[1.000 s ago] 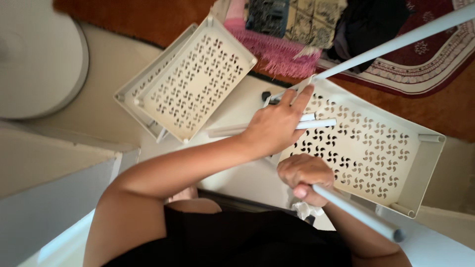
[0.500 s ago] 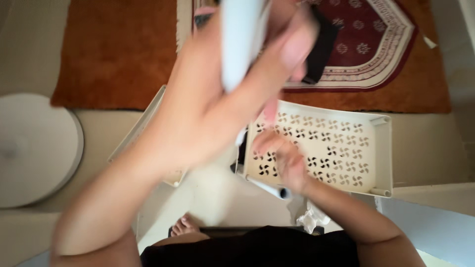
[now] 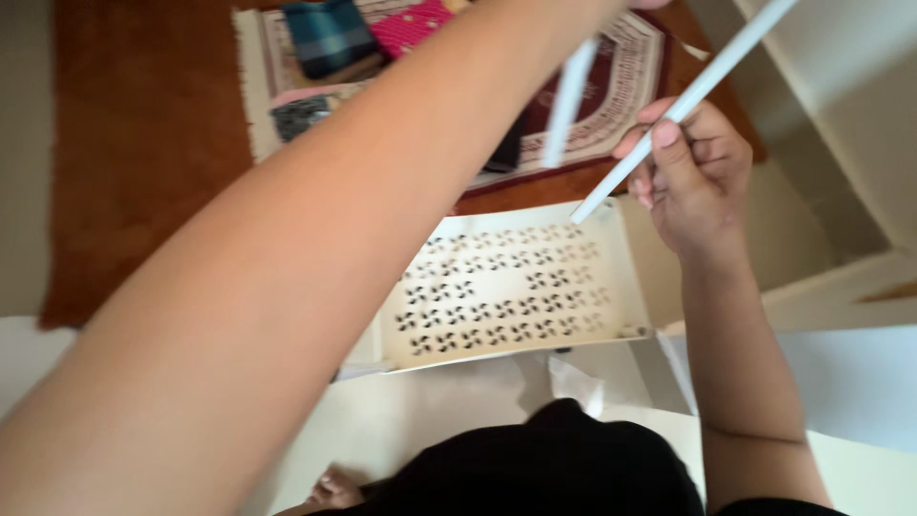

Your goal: The person wipes white perforated plastic trays with a cloth, then inserts white poles into the tray corners to assemble a shelving unit. The person stacks the trays and continues inserting poles to form a multi-tier structure.

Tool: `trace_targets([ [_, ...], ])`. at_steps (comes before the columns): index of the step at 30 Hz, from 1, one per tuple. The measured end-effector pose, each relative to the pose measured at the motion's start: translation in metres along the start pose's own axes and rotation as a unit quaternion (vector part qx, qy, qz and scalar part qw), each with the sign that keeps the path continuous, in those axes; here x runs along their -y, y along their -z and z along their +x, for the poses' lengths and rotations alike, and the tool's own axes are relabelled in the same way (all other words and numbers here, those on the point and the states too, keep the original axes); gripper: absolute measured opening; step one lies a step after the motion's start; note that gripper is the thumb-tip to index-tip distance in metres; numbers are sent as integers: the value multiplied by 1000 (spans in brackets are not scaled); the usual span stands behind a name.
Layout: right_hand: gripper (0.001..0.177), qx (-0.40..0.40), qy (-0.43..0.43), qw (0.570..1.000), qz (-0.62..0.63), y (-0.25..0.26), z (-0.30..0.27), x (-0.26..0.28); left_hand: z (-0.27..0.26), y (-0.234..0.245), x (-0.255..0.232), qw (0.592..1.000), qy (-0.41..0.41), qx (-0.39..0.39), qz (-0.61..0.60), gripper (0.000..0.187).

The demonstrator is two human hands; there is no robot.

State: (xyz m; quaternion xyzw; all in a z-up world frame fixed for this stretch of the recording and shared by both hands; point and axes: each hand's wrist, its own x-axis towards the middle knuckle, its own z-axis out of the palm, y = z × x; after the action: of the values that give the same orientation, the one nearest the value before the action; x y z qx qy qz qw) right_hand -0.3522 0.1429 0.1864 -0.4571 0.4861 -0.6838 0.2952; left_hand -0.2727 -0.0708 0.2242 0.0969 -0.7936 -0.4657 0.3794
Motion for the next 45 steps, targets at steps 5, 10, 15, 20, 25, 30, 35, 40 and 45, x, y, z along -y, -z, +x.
trace_targets([
  [5,14,-46,-5,999,5,67,-15,-16,13,-55,10,991,105,-55,-57,37],
  [10,17,-54,-56,990,-115,89,-29,-30,-16,-92,3,946,184,-40,-265,43],
  [15,31,32,-158,970,-179,92,-51,-35,-75,-105,14,897,217,-7,-385,42],
  [20,36,86,-159,972,-151,94,-62,-43,-91,-102,12,886,182,-35,-424,29],
  [25,37,110,-156,971,-143,94,-64,-46,-97,-97,15,889,191,-15,-417,26],
  [30,35,107,-216,959,-149,90,-62,-50,-102,-104,30,889,141,-9,-435,24],
  [35,32,128,-202,963,-125,91,-61,-52,-104,-103,31,910,151,-11,-387,21],
  [40,32,141,-190,964,-122,99,-70,-53,-108,-88,29,914,114,-41,-387,25],
  [45,46,98,-96,975,174,110,-71,-46,-110,-76,34,845,228,-76,-479,22],
])
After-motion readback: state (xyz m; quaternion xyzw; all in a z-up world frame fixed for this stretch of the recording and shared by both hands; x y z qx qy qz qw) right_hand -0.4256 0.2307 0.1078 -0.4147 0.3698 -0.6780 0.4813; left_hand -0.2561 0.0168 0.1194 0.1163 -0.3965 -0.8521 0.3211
